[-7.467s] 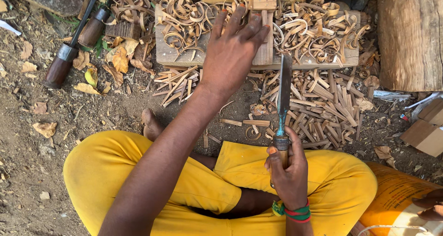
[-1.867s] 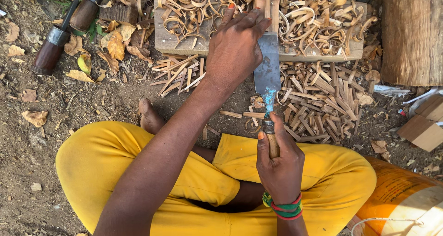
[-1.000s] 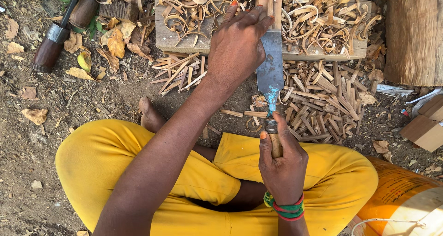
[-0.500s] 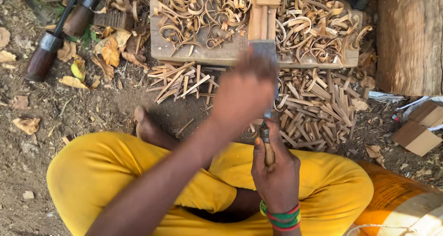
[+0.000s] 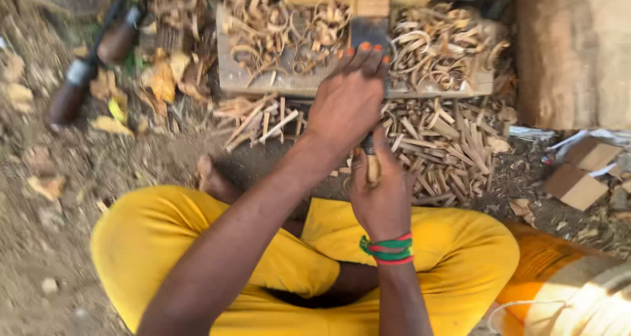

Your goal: The person carves a wooden block using a chisel to shave off layers of wood while sitting on the ground. The person handles the block and uses tools to refine the wood surface.

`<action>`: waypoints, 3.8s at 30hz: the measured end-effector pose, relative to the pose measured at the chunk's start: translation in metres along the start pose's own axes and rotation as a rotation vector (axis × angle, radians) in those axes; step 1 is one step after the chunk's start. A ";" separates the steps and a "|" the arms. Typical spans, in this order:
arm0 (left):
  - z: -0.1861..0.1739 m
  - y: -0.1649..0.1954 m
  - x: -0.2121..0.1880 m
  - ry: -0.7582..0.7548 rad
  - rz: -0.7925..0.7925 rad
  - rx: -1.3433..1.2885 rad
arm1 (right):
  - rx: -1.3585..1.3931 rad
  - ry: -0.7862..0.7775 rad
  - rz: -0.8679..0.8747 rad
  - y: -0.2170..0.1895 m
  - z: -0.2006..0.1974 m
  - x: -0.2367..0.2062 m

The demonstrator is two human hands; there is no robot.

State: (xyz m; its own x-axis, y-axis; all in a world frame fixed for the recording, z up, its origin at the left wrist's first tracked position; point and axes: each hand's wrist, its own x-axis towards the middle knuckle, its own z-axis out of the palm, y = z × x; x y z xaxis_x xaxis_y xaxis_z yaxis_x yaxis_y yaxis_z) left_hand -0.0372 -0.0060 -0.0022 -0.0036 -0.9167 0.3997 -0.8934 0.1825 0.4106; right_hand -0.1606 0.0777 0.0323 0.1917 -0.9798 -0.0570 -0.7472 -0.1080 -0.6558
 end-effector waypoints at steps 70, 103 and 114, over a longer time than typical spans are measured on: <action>0.023 -0.031 -0.005 -0.081 -0.138 0.195 | -0.019 -0.030 0.119 -0.001 -0.031 -0.050; -0.032 0.000 0.001 -0.151 -0.022 0.159 | 0.066 -0.061 0.086 -0.010 -0.029 -0.038; -0.008 0.000 0.006 -0.174 -0.009 0.157 | 0.039 -0.004 0.032 -0.018 -0.004 -0.007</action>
State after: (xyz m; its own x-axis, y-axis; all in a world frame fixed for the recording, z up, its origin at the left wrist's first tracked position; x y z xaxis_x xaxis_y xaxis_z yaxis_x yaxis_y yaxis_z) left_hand -0.0334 -0.0087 0.0071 -0.0606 -0.9680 0.2434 -0.9526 0.1290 0.2755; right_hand -0.1510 0.0857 0.0472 0.1706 -0.9820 -0.0813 -0.7278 -0.0700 -0.6822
